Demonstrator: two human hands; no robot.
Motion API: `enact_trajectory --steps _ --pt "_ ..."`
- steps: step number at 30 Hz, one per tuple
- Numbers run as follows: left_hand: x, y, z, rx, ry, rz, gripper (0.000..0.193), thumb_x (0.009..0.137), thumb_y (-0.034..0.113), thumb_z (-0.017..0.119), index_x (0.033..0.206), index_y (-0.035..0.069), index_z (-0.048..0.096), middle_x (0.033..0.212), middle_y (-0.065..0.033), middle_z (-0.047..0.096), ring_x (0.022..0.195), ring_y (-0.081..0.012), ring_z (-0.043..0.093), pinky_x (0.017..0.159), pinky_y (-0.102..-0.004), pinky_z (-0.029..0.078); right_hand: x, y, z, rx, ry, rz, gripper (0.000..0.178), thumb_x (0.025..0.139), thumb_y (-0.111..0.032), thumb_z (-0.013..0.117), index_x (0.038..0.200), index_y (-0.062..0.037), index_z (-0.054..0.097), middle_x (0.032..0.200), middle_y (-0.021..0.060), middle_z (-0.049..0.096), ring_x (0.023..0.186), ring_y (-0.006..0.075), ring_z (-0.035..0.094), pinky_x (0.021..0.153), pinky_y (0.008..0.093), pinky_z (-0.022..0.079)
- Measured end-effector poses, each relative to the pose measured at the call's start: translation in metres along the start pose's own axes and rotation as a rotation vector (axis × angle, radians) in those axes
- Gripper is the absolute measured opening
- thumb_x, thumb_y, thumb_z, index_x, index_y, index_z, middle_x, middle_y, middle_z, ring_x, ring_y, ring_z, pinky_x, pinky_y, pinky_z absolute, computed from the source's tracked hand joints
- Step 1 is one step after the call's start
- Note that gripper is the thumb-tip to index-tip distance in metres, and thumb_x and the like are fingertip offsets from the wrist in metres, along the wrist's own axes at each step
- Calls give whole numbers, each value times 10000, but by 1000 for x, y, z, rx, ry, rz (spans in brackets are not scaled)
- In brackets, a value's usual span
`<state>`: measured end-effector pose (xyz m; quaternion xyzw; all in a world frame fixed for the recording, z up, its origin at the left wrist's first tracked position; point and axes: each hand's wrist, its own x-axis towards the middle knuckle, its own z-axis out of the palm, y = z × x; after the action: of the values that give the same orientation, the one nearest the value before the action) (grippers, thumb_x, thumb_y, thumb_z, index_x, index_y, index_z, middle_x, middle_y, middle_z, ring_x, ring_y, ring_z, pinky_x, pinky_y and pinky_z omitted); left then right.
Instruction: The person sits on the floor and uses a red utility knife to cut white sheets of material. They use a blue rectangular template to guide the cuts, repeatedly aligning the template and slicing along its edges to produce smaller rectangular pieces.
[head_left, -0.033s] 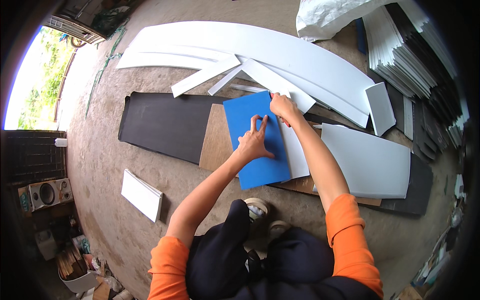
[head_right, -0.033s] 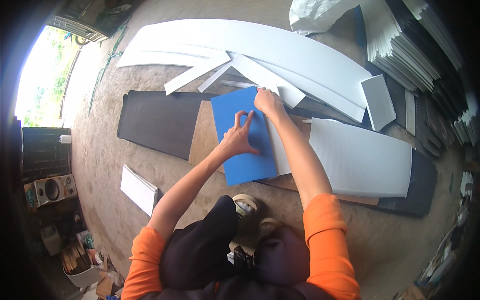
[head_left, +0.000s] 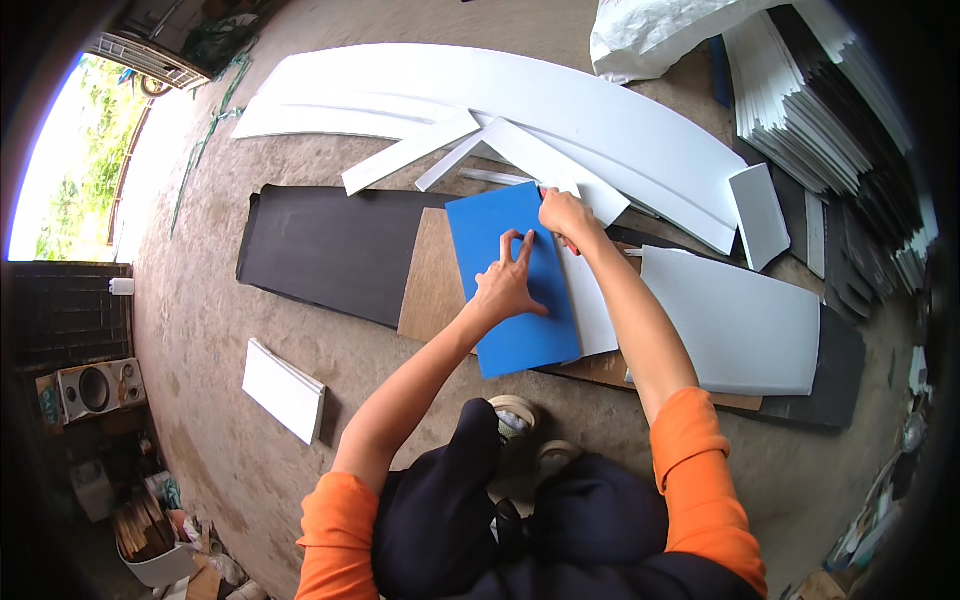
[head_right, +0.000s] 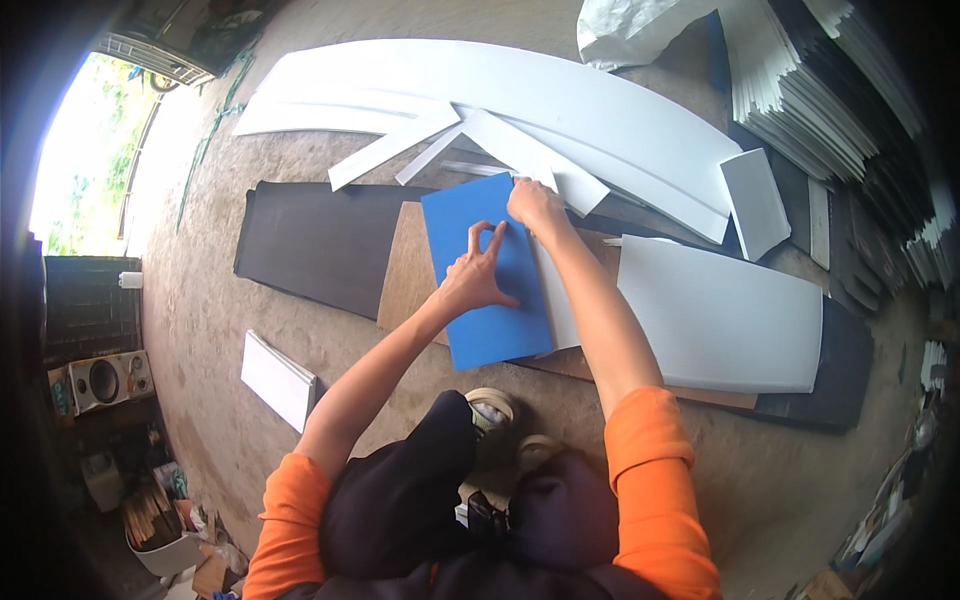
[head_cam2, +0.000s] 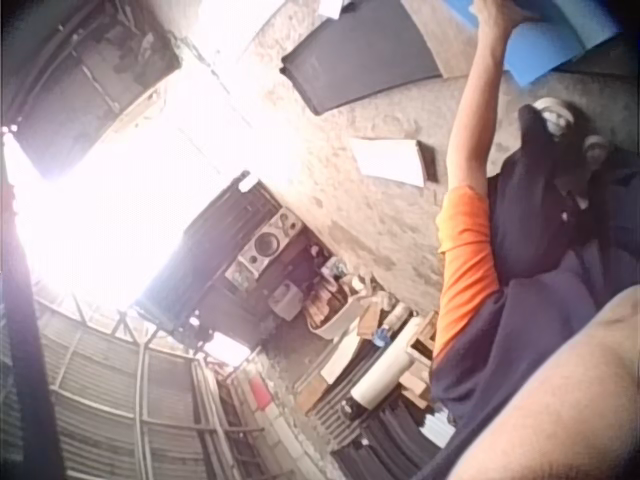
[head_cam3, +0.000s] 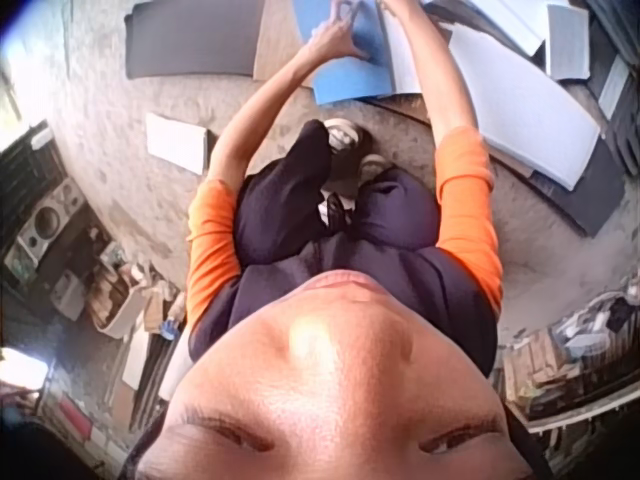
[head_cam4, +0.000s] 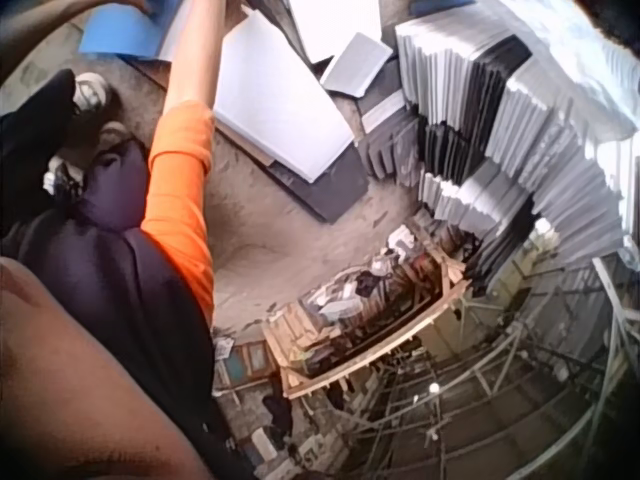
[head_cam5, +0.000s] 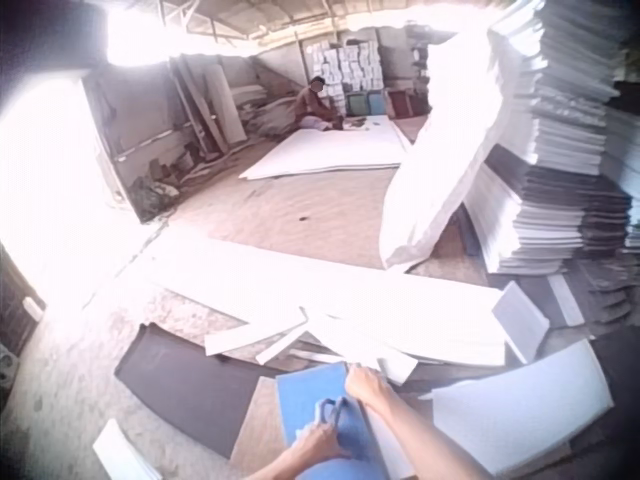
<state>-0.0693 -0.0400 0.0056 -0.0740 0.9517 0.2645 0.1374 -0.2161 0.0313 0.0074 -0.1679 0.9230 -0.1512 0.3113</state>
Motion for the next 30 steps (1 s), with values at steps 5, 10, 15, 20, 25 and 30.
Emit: enact_trajectory --steps 5,10,15,20,25,30 --pt "6 -1 11 11 18 -32 1195 412 329 830 1379 133 156 1312 -133 185 916 -398 556 644 -538 467 -31 13 5 22 -73 35 294 800 -101 378 1018 56 499 736 190 632 564 258 630 560 366 517" --pt "8 -3 17 117 -23 -120 1228 430 396 815 1391 158 88 1346 -119 137 965 -408 535 683 -583 443 -97 26 17 49 -163 105 302 875 -169 343 1038 31 500 862 193 635 785 296 640 742 400 499" --pt "11 7 10 169 -81 -126 1243 443 433 797 1392 104 65 1341 -140 112 943 -410 548 694 -527 464 -149 62 51 -15 -63 31 296 866 -150 343 1030 47 491 976 256 589 964 392 562 832 456 445" --pt "9 13 8 182 -110 -116 1228 462 404 776 1386 53 47 1320 -179 109 883 -410 573 687 -456 489 -192 79 69 -1 -53 -8 266 872 -158 358 999 49 465 904 291 586 889 419 576 786 480 451" --pt "12 6 12 149 -119 -170 1268 438 439 800 1400 122 38 1368 -111 78 951 -383 558 707 -536 442 -221 90 86 -29 -37 -39 210 847 -148 415 953 33 417 788 284 597 802 442 587 722 505 461" --pt "16 8 14 141 -124 -160 1265 443 434 798 1400 123 31 1364 -111 82 954 -387 554 711 -527 441 -241 104 105 -14 13 -13 208 848 -174 422 934 15 413 734 265 601 747 427 599 671 518 465"
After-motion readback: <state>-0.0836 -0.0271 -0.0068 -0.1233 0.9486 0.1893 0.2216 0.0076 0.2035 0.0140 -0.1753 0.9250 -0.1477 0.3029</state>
